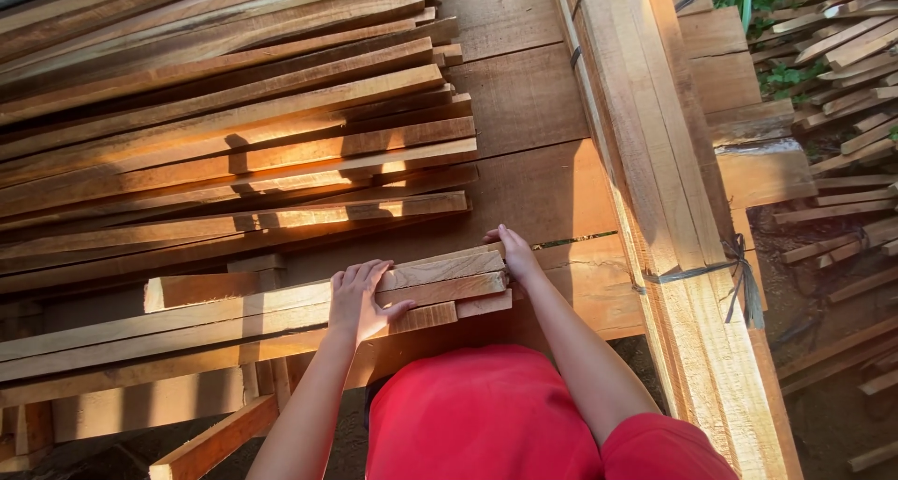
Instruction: The person stacks several thin wooden planks on a wooden workbench. They then use black plastic ties to secure the stack of planks together, wrapping the ties around the wood and knotting them by hand. Finally, the person lifts the completed bundle of planks and moves it to a nearby pile.
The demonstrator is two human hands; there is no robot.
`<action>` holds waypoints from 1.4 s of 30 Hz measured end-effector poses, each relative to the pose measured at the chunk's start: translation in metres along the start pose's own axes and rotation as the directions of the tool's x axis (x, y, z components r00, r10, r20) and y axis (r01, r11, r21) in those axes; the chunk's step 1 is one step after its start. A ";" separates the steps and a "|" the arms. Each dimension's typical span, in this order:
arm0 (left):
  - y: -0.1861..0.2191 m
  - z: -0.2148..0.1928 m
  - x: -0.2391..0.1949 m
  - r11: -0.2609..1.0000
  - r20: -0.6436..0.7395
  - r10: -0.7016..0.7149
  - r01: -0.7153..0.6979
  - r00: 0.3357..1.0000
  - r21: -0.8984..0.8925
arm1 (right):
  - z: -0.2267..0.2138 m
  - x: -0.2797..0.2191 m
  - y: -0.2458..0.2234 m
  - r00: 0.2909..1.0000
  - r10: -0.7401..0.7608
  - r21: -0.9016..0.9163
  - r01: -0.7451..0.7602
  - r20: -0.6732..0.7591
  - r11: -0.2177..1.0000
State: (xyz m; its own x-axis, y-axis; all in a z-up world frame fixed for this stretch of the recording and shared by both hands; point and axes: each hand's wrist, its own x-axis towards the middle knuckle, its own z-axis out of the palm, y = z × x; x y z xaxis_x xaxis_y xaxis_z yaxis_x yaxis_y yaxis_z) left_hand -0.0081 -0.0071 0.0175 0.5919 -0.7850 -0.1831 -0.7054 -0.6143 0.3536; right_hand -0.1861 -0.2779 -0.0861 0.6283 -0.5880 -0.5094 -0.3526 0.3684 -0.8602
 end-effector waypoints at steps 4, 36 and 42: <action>0.000 -0.005 0.002 1.000 0.014 0.014 -0.014 1.000 0.018 | -0.007 -0.021 -0.008 0.983 -0.111 -0.223 0.076 -0.148 0.972; -0.015 -0.023 0.022 0.969 0.205 -0.241 0.223 0.949 0.105 | -0.016 -0.005 -0.042 0.946 -0.084 -0.808 0.311 0.313 0.500; 0.003 -0.029 0.058 0.930 0.446 -0.362 0.348 0.819 0.115 | -0.021 -0.007 -0.037 0.860 -0.234 -0.620 0.493 0.454 0.611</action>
State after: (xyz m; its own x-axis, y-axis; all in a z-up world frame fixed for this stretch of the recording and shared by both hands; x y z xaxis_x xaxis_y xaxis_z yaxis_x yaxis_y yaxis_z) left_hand 0.0358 -0.0523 0.0345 0.5653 -0.4562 -0.6873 -0.4948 -0.8541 0.1599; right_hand -0.1919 -0.3023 -0.0516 0.9376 -0.2644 -0.2260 -0.3350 -0.5113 -0.7914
